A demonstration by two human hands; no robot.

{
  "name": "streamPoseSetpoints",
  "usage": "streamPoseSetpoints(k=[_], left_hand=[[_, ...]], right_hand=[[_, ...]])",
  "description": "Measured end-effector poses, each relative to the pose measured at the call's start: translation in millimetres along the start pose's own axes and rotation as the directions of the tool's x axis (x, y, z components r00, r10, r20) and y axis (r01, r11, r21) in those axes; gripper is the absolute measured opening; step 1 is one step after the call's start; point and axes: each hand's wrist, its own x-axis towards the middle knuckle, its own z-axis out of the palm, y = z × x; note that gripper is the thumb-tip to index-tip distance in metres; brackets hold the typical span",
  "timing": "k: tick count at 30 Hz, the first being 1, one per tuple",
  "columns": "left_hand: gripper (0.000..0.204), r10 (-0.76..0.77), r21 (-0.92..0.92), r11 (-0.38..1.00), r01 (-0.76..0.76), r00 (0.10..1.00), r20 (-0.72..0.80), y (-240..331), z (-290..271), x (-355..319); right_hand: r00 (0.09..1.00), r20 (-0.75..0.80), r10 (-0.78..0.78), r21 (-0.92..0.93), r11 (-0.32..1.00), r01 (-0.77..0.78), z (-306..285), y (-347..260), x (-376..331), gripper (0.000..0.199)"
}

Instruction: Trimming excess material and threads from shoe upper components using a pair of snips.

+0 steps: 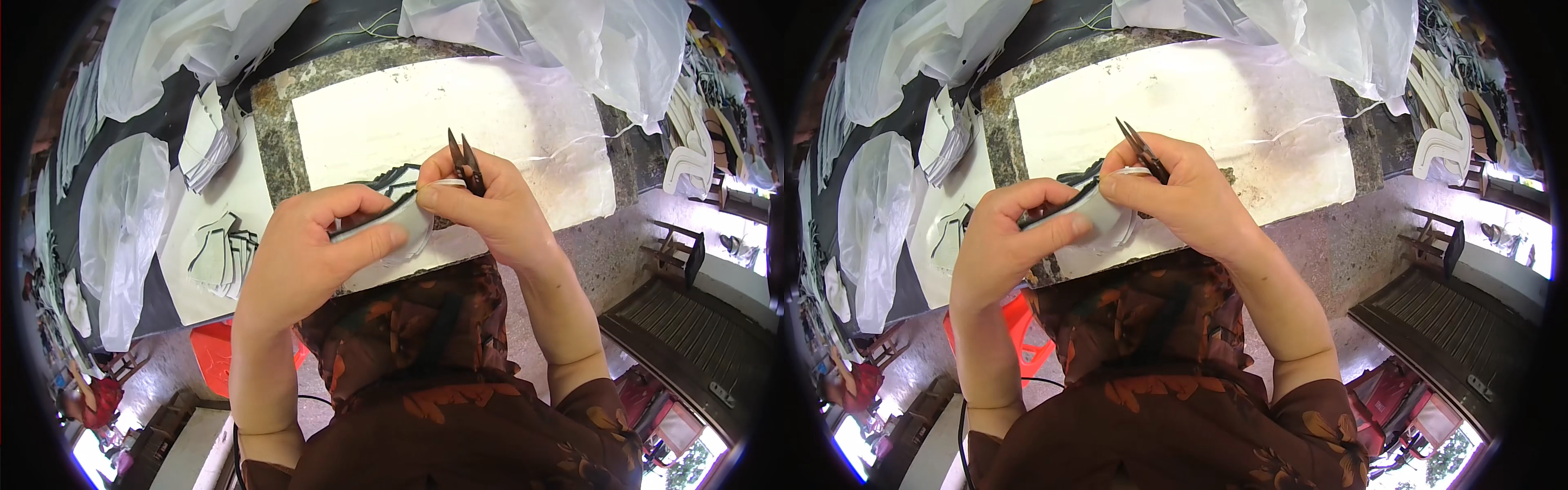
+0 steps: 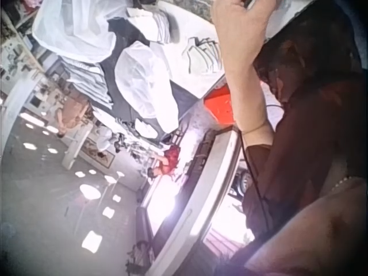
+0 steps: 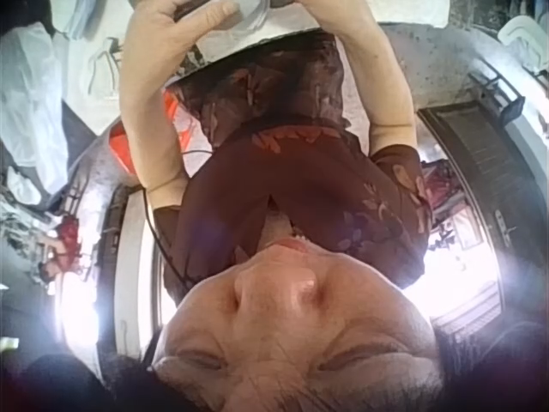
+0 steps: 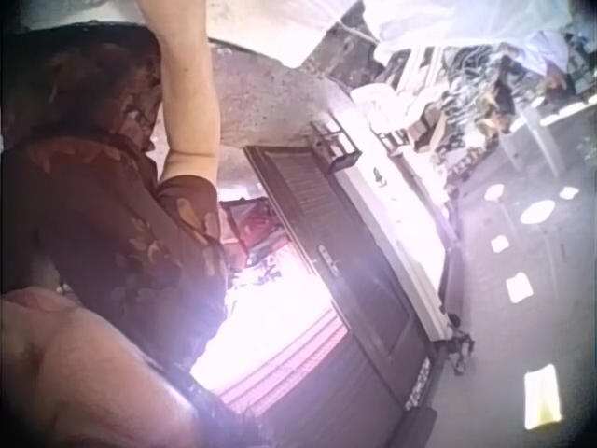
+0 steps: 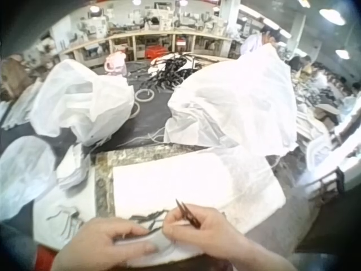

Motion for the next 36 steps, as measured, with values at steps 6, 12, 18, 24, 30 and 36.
streamPoseSetpoints(k=[6,12,18,24,30,36], left_hand=[[0.024,-0.12,-0.212,0.972,0.103,0.99,-0.071,-11,9,-2],[0.021,-0.119,-0.204,0.974,0.096,0.988,-0.101,-10,11,-4],[0.02,-0.144,-0.138,0.984,0.114,0.962,-0.231,-9,20,-4],[0.022,0.001,0.057,0.998,0.018,0.948,-0.317,-15,24,-2],[0.022,0.059,0.121,0.992,-0.023,0.95,-0.306,-19,26,-1],[0.024,-0.063,-0.058,0.997,0.048,0.954,-0.292,-17,25,-1]], right_hand=[[0.998,-0.019,-0.063,-0.109,0.992,0.061,-1,1,-3,0.015],[0.997,-0.03,-0.069,-0.235,0.97,0.061,5,-6,-7,0.013],[0.965,-0.027,-0.26,-0.396,0.889,0.228,7,3,-6,0.011],[0.907,0.018,-0.422,-0.493,0.785,0.375,8,9,-5,0.011],[0.957,-0.049,-0.285,-0.399,0.884,0.243,6,12,-2,0.011],[0.978,-0.072,-0.196,-0.305,0.938,0.166,7,10,-2,0.011]])
